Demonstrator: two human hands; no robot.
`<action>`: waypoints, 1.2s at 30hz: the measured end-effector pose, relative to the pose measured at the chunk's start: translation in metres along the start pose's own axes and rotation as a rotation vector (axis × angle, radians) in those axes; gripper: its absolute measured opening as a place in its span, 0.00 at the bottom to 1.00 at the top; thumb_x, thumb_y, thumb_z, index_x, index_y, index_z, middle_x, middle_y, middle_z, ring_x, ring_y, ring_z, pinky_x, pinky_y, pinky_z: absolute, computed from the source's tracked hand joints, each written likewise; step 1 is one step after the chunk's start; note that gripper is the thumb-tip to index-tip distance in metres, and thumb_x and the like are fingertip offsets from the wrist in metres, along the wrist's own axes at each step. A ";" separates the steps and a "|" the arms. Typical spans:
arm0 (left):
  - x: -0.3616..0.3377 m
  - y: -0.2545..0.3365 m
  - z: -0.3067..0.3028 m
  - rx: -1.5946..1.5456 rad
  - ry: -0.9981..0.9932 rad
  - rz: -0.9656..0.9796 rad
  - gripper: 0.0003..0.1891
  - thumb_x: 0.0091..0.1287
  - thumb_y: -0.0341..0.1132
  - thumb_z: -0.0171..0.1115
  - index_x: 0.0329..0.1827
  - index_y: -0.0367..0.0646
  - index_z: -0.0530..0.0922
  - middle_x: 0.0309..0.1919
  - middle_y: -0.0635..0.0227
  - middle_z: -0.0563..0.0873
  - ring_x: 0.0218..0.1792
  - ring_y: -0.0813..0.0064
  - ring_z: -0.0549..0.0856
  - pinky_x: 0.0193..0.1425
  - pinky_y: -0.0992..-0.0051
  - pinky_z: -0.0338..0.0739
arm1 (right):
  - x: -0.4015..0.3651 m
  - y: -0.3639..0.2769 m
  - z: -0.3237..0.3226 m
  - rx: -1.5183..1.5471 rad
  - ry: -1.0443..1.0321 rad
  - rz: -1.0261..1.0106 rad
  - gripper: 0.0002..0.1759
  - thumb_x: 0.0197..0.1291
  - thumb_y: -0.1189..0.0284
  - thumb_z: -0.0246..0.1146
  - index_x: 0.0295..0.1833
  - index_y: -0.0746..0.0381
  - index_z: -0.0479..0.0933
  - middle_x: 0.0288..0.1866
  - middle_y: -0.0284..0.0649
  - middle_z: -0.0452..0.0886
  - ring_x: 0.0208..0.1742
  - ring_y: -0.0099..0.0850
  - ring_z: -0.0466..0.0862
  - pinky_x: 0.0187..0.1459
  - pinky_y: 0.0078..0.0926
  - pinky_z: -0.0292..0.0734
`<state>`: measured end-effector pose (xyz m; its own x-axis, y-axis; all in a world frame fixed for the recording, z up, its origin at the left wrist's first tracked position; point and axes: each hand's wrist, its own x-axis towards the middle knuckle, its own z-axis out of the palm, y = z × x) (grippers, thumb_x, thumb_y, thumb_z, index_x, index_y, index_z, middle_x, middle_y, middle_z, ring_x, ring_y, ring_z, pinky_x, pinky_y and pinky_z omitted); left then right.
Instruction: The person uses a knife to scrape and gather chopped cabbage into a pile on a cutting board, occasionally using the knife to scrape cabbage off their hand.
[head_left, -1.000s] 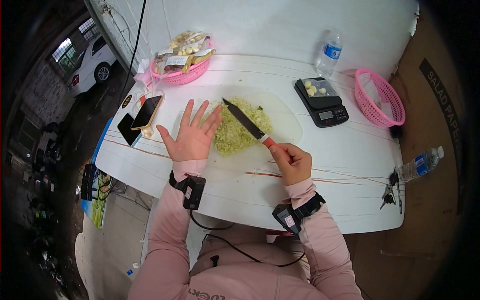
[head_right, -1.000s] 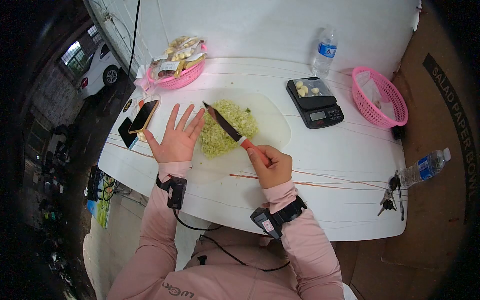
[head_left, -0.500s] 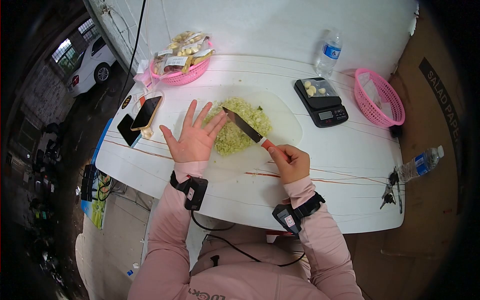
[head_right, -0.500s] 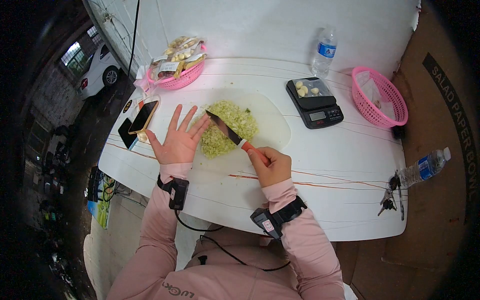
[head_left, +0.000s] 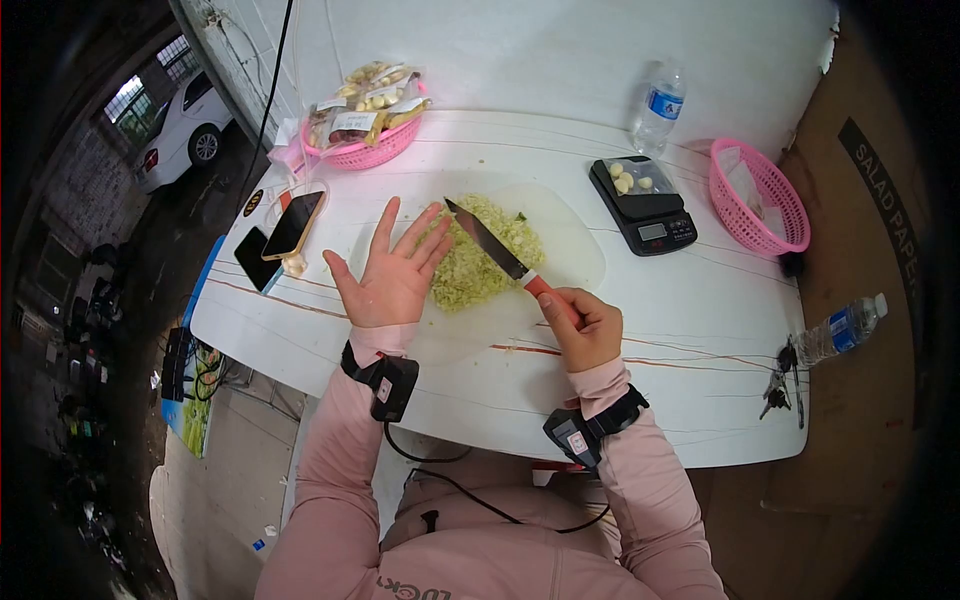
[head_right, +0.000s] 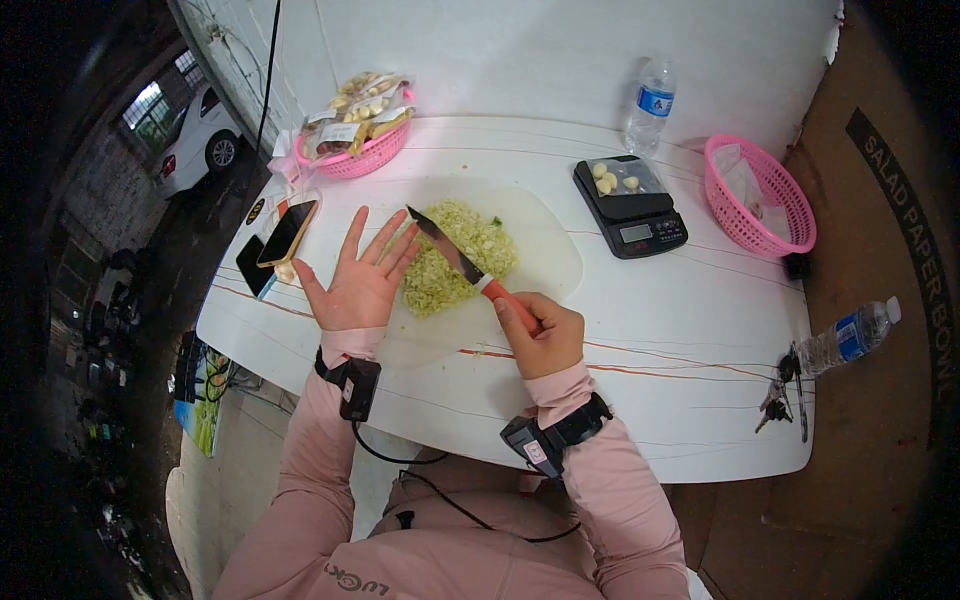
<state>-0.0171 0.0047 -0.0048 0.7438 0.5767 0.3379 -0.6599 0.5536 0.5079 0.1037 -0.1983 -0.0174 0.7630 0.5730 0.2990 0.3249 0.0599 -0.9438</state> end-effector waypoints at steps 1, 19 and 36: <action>0.000 0.000 0.000 0.038 -0.015 0.001 0.59 0.60 0.78 0.48 0.80 0.39 0.44 0.75 0.30 0.49 0.76 0.36 0.52 0.79 0.50 0.51 | 0.000 0.000 0.000 0.000 -0.023 -0.015 0.13 0.64 0.68 0.68 0.41 0.70 0.83 0.22 0.31 0.78 0.25 0.15 0.71 0.27 0.17 0.68; -0.003 -0.004 0.003 0.225 -0.110 -0.075 0.61 0.58 0.82 0.42 0.81 0.40 0.42 0.73 0.27 0.53 0.77 0.41 0.55 0.80 0.53 0.46 | 0.004 0.011 -0.002 -0.135 0.080 0.018 0.14 0.62 0.67 0.69 0.39 0.69 0.84 0.20 0.35 0.78 0.23 0.17 0.72 0.26 0.19 0.68; -0.001 -0.011 -0.010 0.468 -0.118 -0.006 0.61 0.58 0.83 0.37 0.81 0.42 0.43 0.74 0.36 0.58 0.75 0.47 0.60 0.78 0.59 0.49 | 0.000 0.005 0.000 -0.054 -0.048 -0.068 0.11 0.62 0.70 0.69 0.40 0.69 0.84 0.21 0.35 0.79 0.24 0.17 0.74 0.26 0.19 0.69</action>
<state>-0.0117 0.0040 -0.0193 0.7724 0.4872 0.4074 -0.5569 0.2111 0.8033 0.1047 -0.1978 -0.0218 0.7111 0.6078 0.3535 0.4056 0.0561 -0.9123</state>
